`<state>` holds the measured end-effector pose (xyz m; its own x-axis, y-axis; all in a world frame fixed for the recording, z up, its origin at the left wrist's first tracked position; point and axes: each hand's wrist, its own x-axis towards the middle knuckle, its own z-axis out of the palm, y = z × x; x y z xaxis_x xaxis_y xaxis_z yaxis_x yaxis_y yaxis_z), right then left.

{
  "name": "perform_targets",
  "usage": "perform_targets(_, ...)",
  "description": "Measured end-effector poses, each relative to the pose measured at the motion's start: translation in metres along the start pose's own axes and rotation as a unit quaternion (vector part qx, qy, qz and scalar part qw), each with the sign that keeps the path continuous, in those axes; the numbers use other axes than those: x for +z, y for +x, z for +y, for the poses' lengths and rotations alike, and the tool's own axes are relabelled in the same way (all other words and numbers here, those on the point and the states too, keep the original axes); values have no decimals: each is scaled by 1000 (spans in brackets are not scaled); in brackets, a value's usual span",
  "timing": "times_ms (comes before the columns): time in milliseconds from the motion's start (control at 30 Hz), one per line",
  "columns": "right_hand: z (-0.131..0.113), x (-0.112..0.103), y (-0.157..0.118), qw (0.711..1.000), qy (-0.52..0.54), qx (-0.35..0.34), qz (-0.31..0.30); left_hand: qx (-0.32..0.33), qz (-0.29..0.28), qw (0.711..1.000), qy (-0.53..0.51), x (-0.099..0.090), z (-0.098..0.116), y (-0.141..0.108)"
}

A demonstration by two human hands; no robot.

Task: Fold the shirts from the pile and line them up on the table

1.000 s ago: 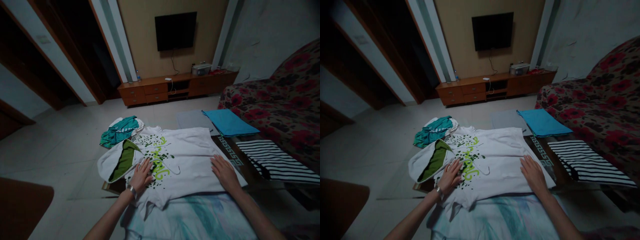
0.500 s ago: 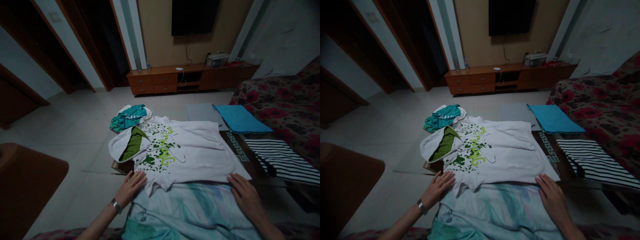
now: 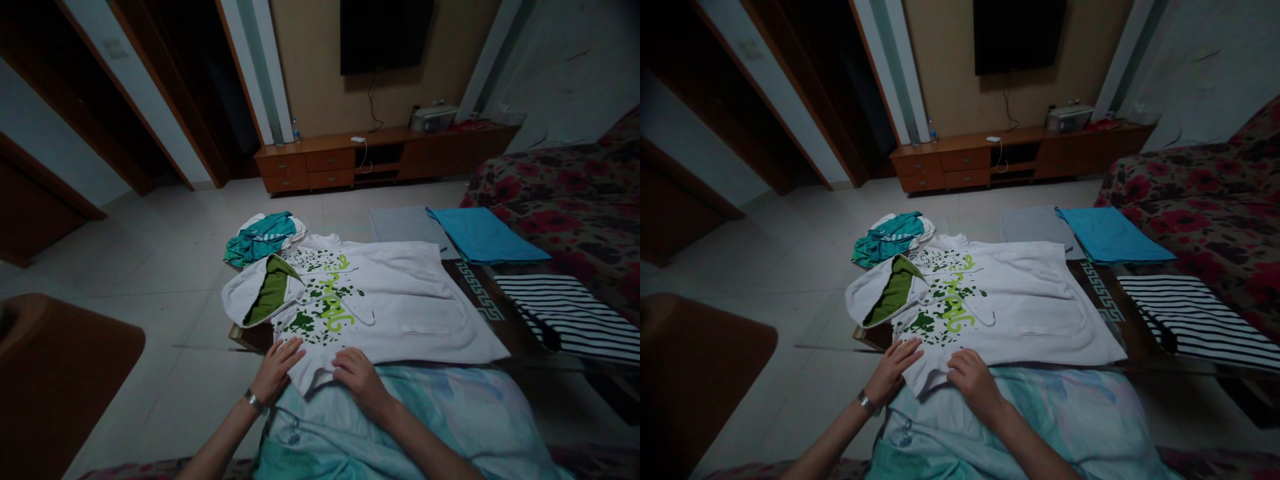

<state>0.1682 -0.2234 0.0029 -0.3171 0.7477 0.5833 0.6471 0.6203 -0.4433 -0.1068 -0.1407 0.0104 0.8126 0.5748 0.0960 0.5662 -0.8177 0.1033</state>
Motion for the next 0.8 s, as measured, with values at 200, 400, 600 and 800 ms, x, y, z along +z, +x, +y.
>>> perform_targets(200,-12,-47,-37,994,3,25,-109,6,16,1000,18,1,0,-1)
perform_targets(400,54,-127,-109,963,-201,180,0,21,61,997,36,1,6,-4)
perform_targets(600,132,-216,-173,869,-391,302,-5,4,95,995,20,4,18,2)
perform_targets(800,150,-221,-182,893,-365,258,-53,-12,77,996,39,8,17,21)
